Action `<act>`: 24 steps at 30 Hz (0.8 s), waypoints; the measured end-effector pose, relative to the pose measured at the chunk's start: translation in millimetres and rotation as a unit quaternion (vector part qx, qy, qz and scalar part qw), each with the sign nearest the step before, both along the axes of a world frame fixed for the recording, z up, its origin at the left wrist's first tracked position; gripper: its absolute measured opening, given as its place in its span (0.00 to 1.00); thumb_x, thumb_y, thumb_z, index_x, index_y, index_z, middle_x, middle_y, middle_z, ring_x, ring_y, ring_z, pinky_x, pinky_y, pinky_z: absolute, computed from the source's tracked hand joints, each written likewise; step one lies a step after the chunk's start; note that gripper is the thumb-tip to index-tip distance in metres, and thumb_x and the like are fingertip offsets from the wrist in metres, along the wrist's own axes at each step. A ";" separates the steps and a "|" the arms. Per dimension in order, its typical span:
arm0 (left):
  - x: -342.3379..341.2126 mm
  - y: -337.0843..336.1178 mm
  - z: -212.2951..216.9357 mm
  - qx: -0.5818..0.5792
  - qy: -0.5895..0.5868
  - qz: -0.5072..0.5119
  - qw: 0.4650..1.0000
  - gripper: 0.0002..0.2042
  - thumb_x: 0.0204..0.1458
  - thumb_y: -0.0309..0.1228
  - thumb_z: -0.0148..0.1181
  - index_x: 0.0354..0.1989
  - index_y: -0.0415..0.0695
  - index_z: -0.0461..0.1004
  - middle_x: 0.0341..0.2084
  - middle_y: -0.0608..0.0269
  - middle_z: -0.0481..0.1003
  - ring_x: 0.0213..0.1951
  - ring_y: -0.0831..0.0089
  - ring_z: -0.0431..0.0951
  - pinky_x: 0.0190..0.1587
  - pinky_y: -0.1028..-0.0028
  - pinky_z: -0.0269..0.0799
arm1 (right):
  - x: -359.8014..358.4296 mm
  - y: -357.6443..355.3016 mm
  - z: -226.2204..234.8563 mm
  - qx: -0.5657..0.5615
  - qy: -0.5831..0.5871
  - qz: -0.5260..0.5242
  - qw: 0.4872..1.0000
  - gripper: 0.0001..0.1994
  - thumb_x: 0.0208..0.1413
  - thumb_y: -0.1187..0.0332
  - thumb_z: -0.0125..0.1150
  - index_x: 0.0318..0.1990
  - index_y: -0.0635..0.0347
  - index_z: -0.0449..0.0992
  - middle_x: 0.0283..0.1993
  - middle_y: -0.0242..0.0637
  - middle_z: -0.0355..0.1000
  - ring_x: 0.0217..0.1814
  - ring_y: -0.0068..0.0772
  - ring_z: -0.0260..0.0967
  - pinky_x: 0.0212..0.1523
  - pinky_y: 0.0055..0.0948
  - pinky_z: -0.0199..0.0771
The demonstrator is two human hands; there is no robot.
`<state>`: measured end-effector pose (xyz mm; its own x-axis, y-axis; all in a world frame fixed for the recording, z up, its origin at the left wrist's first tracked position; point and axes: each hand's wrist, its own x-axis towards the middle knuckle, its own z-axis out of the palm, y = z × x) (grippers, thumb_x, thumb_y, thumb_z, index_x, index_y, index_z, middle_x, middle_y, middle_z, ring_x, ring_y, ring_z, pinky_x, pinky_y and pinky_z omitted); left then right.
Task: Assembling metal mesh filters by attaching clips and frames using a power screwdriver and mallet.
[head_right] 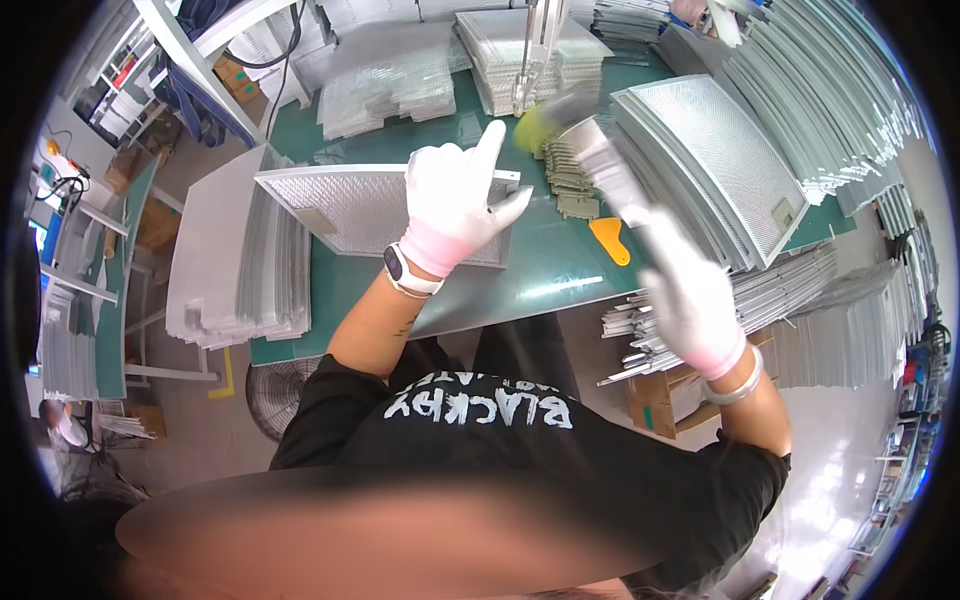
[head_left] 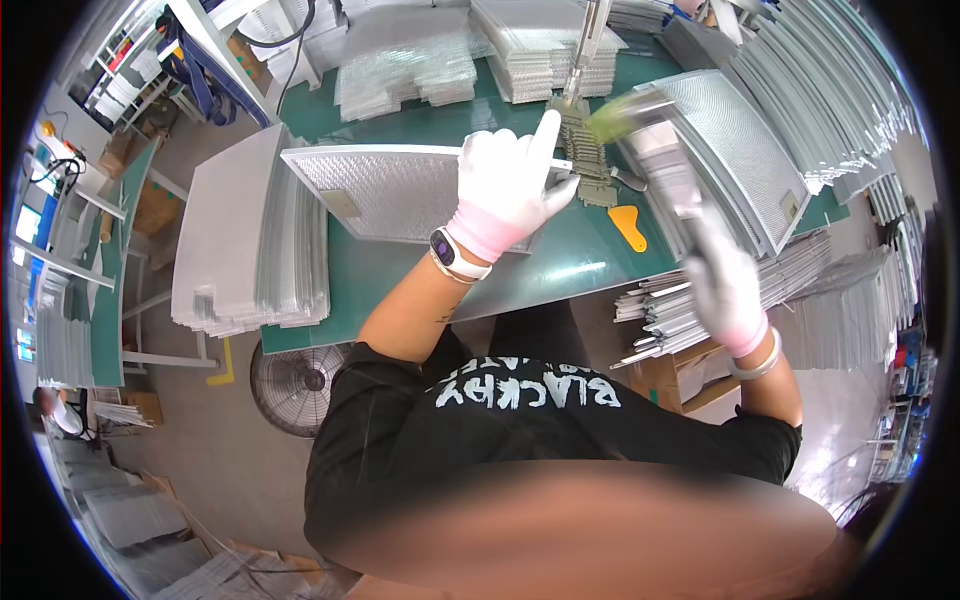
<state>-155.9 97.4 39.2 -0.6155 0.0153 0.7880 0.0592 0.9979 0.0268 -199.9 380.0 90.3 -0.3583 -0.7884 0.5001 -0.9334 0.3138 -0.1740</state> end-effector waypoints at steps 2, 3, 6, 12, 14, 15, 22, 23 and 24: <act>-1.8 2.0 -0.3 0.005 0.008 0.011 1.000 0.34 0.37 0.48 0.70 0.54 0.43 0.72 0.20 0.62 0.66 0.25 0.64 0.68 0.34 0.63 0.64 | 2.6 -2.9 -10.3 0.061 -0.048 -0.010 0.997 0.32 0.50 0.80 0.56 0.66 0.61 0.61 0.37 0.52 0.72 0.30 0.54 0.71 0.33 0.40 0.73; -1.3 1.4 -0.8 0.006 0.007 0.017 1.000 0.34 0.37 0.48 0.70 0.54 0.43 0.72 0.20 0.62 0.66 0.25 0.64 0.68 0.34 0.63 0.64 | -0.5 -2.1 -4.6 0.062 -0.048 -0.005 0.997 0.32 0.50 0.80 0.56 0.66 0.61 0.61 0.37 0.52 0.72 0.30 0.54 0.71 0.33 0.40 0.73; -2.0 -0.8 -1.8 0.023 0.004 0.007 1.000 0.35 0.37 0.48 0.70 0.55 0.42 0.72 0.21 0.62 0.66 0.26 0.64 0.67 0.35 0.63 0.63 | -3.1 0.6 14.0 -0.070 0.057 -0.022 0.996 0.28 0.54 0.80 0.54 0.65 0.66 0.62 0.38 0.49 0.75 0.32 0.47 0.75 0.36 0.35 0.75; 2.8 -1.2 -1.6 -0.006 0.021 -0.009 1.000 0.35 0.40 0.45 0.68 0.57 0.40 0.68 0.19 0.67 0.70 0.25 0.68 0.70 0.32 0.64 0.64 | 0.2 -7.5 -15.3 0.093 -0.147 -0.056 0.983 0.29 0.52 0.79 0.54 0.65 0.60 0.64 0.42 0.54 0.74 0.42 0.55 0.74 0.43 0.42 0.74; 5.4 1.4 3.0 0.021 0.030 -0.030 0.999 0.21 0.40 0.41 0.67 0.42 0.46 0.75 0.18 0.67 0.68 0.24 0.67 0.69 0.31 0.64 0.62 | -13.7 -7.2 -47.9 0.104 -0.186 -0.072 0.974 0.28 0.52 0.78 0.54 0.64 0.58 0.65 0.47 0.56 0.73 0.46 0.57 0.73 0.47 0.43 0.74; 4.9 1.8 1.1 0.020 0.032 -0.035 0.999 0.21 0.40 0.41 0.67 0.42 0.46 0.75 0.18 0.67 0.68 0.24 0.67 0.69 0.31 0.64 0.62 | -20.3 -5.7 -72.5 0.136 -0.194 -0.082 0.968 0.28 0.53 0.77 0.54 0.64 0.56 0.65 0.48 0.55 0.74 0.46 0.56 0.73 0.47 0.43 0.74; 0.2 6.3 -10.9 0.037 0.139 -0.084 0.986 0.11 0.37 0.37 0.68 0.19 0.51 0.69 0.16 0.67 0.63 0.22 0.66 0.66 0.32 0.64 0.59 | -71.0 -87.3 -90.9 0.070 0.070 -0.130 0.987 0.39 0.47 0.66 0.66 0.68 0.57 0.57 0.58 0.56 0.62 0.56 0.60 0.62 0.56 0.51 0.64; 0.5 5.3 -13.4 0.038 0.132 -0.074 0.988 0.12 0.36 0.37 0.68 0.18 0.51 0.69 0.16 0.67 0.63 0.23 0.66 0.66 0.31 0.64 0.59 | -76.6 -113.9 -43.4 -0.051 0.096 -0.099 0.989 0.39 0.47 0.65 0.66 0.68 0.63 0.56 0.59 0.58 0.61 0.56 0.59 0.61 0.61 0.48 0.60; 1.0 5.4 -13.0 0.042 0.126 -0.068 0.989 0.12 0.36 0.36 0.69 0.17 0.51 0.68 0.15 0.67 0.63 0.23 0.66 0.66 0.31 0.64 0.59 | -83.1 -133.1 3.1 -0.221 0.205 -0.043 0.953 0.38 0.49 0.63 0.67 0.68 0.62 0.56 0.55 0.58 0.62 0.56 0.55 0.60 0.57 0.49 0.60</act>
